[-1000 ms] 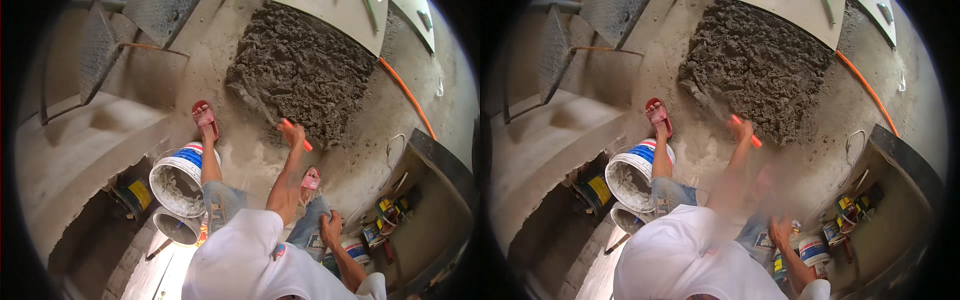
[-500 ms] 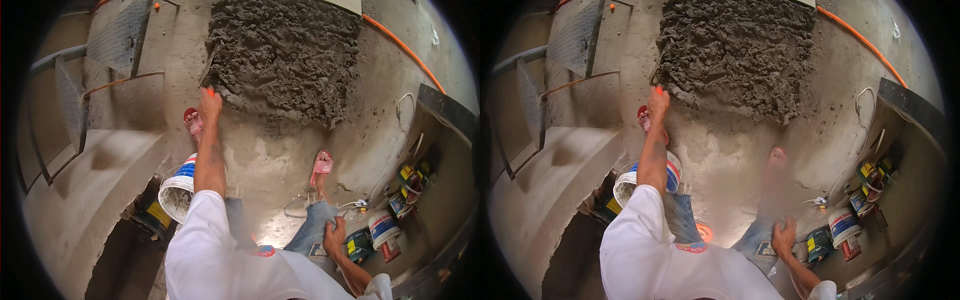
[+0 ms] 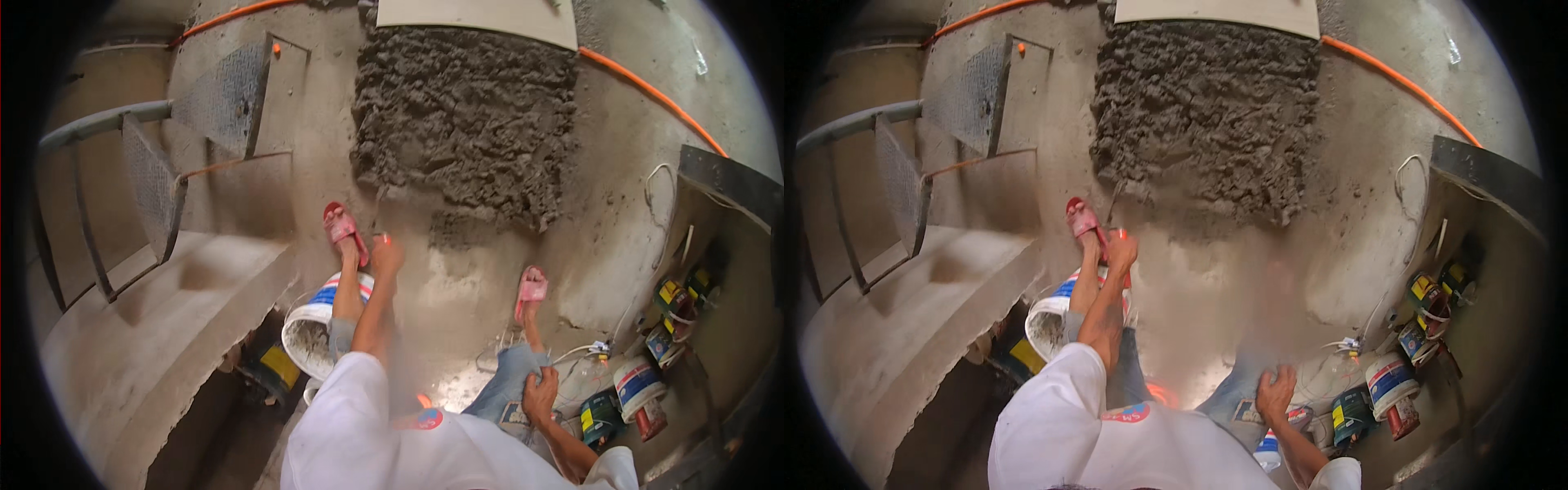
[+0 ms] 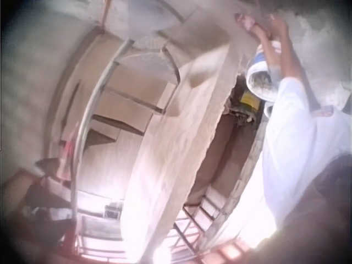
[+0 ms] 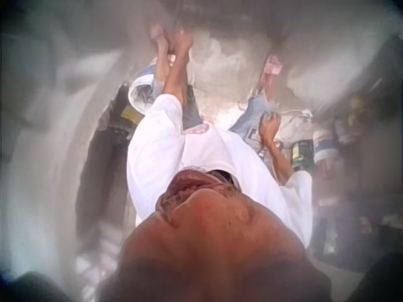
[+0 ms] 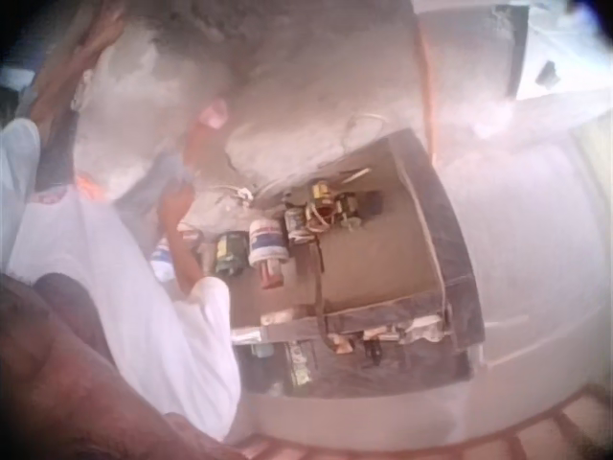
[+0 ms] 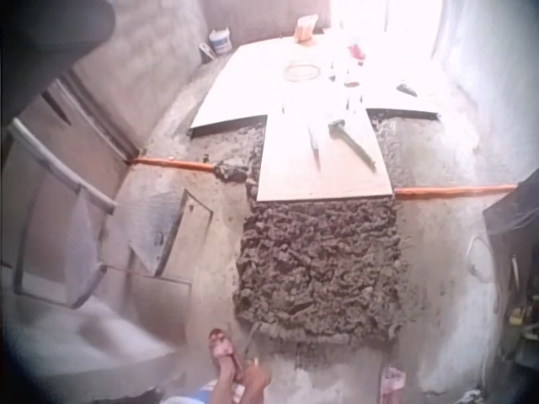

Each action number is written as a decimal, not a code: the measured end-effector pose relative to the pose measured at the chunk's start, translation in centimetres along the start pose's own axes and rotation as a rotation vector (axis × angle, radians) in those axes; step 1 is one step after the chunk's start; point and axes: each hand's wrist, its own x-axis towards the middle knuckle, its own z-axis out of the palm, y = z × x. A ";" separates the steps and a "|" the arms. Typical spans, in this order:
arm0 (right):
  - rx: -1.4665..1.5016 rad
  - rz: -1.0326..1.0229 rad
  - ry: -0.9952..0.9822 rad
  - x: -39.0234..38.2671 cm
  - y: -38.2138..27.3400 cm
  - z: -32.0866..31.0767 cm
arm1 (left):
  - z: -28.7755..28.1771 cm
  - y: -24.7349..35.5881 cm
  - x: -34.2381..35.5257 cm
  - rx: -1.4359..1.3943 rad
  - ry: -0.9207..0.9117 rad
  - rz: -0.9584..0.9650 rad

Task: The person spreads and levels wet cement on the floor using a trowel, while positioning tiles on top of the mortar.

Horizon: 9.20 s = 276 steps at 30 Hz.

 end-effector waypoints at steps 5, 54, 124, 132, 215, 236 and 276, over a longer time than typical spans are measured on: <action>0.038 -0.012 -0.015 0.2 -1.6 0.1 | -1.9 -0.6 2.3 -0.095 -0.064 -0.030; 0.309 0.192 -0.013 5.7 0.0 -6.9 | 9.9 11.4 -20.6 0.094 -0.246 0.646; -0.279 -0.349 0.060 77.9 -80.7 -2.2 | -39.4 65.6 57.0 -0.109 -0.287 0.566; -0.297 -0.314 0.078 78.3 -80.5 -1.5 | -44.8 55.7 62.9 -0.110 -0.227 0.618; -0.533 -0.502 -0.807 -3.4 10.9 -24.9 | -24.7 7.3 -26.9 -1.518 -0.563 -0.104; -0.824 -0.989 -1.786 19.2 19.0 -12.5 | 11.2 5.1 -2.6 -1.419 0.675 -0.299; -0.227 -0.593 -0.261 29.3 0.5 15.0 | 12.0 0.3 -3.5 -0.480 0.130 0.068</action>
